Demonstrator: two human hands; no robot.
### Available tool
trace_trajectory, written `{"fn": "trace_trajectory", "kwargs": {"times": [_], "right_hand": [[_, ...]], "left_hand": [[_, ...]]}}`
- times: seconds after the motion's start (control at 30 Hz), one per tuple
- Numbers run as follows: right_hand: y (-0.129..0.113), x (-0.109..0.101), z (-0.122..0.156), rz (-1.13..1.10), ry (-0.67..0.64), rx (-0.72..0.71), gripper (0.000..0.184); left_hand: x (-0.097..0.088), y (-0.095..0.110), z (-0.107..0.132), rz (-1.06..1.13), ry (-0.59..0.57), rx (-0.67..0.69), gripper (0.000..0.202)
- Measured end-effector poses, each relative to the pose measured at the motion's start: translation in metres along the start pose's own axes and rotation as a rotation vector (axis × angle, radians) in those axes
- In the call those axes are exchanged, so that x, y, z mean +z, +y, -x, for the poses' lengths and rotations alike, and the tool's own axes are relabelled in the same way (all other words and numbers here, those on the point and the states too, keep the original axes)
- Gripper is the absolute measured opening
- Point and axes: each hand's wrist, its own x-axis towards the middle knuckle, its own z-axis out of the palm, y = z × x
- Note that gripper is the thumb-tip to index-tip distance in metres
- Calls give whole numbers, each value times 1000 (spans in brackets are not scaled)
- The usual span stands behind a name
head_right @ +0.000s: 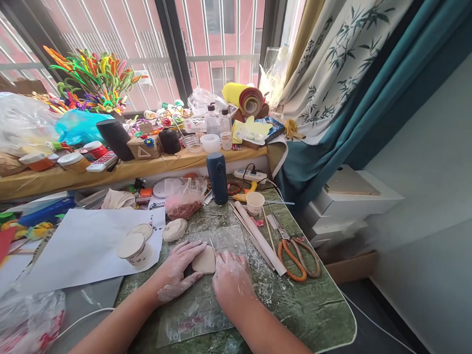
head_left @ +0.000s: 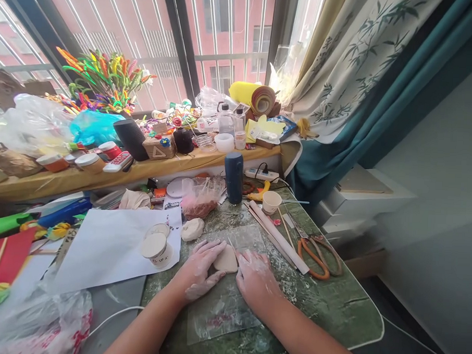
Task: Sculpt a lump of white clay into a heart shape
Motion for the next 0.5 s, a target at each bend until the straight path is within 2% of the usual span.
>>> {"fn": "trace_trajectory", "kwargs": {"times": [0.13,0.23,0.33,0.5], "right_hand": [[9,-1,-12,-20,19,-14,37],[16,-2,-19,-24,36,-12,37],[18,0,-20,-31,38,-39,37],[16,3,-18,-43,21,-100,39]], "left_hand": [[2,-2,1,-2,6,35,76],[2,0,2,14,54,59,69],[-1,5,2,40,103,35,57],[-5,11,0,66,105,25,48]]}}
